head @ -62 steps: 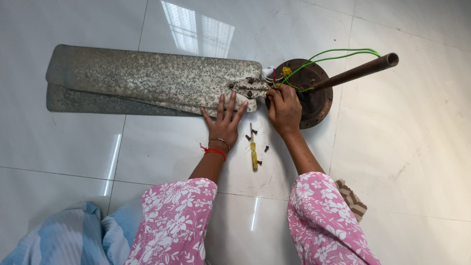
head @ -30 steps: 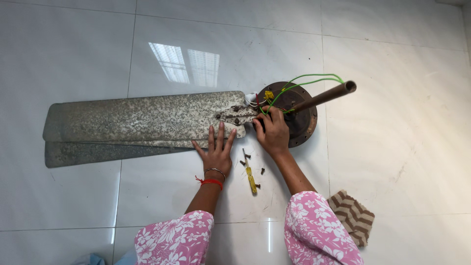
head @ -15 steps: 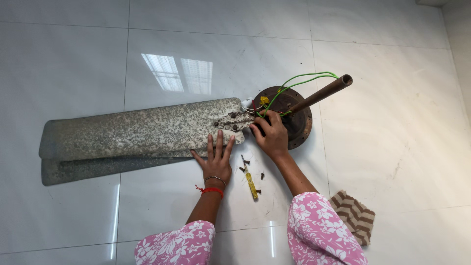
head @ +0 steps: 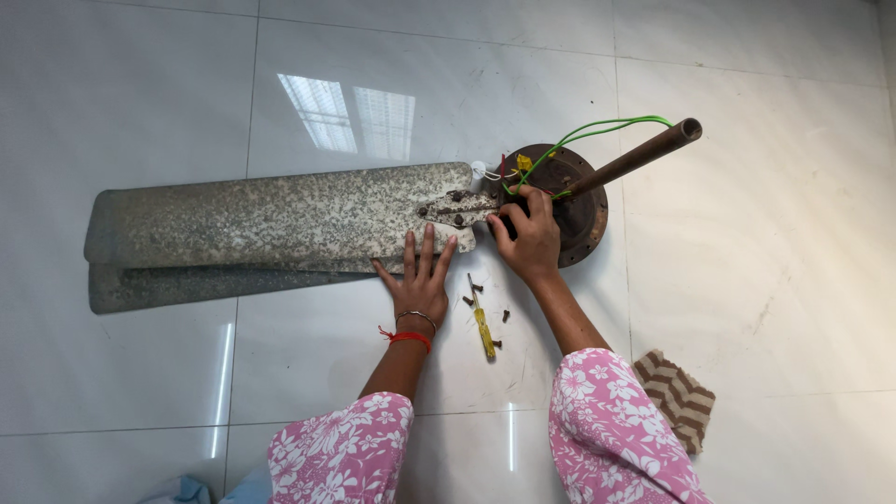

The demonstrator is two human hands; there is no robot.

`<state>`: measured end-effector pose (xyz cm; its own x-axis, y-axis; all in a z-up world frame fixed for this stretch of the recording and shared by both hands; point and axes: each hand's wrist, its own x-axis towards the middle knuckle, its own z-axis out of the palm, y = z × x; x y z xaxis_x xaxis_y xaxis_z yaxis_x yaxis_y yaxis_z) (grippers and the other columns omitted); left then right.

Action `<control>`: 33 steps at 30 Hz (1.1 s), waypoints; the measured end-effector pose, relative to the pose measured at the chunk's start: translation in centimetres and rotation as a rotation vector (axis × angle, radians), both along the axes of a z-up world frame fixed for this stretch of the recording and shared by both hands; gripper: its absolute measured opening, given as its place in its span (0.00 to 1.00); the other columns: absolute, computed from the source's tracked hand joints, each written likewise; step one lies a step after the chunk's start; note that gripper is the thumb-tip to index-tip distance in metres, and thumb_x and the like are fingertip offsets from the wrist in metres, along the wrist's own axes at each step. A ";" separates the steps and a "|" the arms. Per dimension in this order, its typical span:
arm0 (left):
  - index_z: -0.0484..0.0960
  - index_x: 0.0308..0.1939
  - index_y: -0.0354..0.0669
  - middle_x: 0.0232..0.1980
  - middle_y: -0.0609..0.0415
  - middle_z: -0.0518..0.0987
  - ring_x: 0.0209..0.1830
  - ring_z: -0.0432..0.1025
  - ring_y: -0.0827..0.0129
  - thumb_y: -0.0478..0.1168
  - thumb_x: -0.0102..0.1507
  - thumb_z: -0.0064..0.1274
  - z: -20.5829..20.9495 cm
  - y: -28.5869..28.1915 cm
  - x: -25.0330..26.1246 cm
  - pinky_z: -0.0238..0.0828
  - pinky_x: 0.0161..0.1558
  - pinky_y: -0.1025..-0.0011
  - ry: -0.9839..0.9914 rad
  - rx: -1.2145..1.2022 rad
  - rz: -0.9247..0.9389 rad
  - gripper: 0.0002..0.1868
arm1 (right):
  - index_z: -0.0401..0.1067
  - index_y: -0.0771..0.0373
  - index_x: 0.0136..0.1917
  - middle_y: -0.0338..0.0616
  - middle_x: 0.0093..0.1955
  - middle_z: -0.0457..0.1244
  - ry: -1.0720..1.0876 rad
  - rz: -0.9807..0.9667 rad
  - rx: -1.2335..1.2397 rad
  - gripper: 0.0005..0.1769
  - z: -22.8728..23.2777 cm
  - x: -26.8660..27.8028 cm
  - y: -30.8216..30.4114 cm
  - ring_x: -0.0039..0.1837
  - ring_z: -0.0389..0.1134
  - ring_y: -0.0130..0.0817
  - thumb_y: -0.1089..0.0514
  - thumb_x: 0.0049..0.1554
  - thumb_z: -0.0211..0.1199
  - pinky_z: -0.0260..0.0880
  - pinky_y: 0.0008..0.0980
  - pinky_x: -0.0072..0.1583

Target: The person uses a screwdriver to remove screws from the ceiling fan blades while sitting on the floor. The fan is disassembled on the tiled floor, and the person handles the blades and central hub to detach components.

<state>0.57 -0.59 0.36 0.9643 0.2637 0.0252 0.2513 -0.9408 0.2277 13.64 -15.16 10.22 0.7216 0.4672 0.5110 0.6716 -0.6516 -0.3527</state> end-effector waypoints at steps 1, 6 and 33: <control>0.49 0.79 0.83 0.85 0.67 0.35 0.85 0.29 0.64 0.28 0.64 0.38 0.1 0.0 0.0 0.25 0.69 0.19 0.012 -0.001 0.000 0.46 | 0.76 0.59 0.46 0.42 0.63 0.61 -0.020 0.014 -0.005 0.08 0.0 -0.1 0.0 0.66 0.64 0.45 0.56 0.56 0.71 0.71 0.42 0.60; 0.49 0.79 0.81 0.85 0.67 0.36 0.85 0.29 0.64 0.28 0.64 0.38 0.2 0.1 -0.1 0.24 0.70 0.20 0.003 -0.023 0.007 0.46 | 0.77 0.58 0.49 0.43 0.68 0.61 -0.054 0.022 -0.054 0.07 0.2 -0.3 0.1 0.70 0.64 0.45 0.60 0.55 0.68 0.71 0.43 0.65; 0.51 0.79 0.78 0.86 0.66 0.38 0.85 0.32 0.63 0.28 0.63 0.39 0.0 -0.1 0.0 0.26 0.69 0.19 -0.043 0.022 0.010 0.45 | 0.76 0.59 0.48 0.44 0.65 0.61 -0.012 0.009 0.018 0.09 -0.4 0.1 -0.2 0.66 0.68 0.43 0.60 0.54 0.73 0.73 0.41 0.61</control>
<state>0.58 -0.64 0.40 0.9594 0.2726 0.0729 0.2515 -0.9431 0.2176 13.72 -15.34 9.86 0.7113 0.4639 0.5280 0.6814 -0.6394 -0.3562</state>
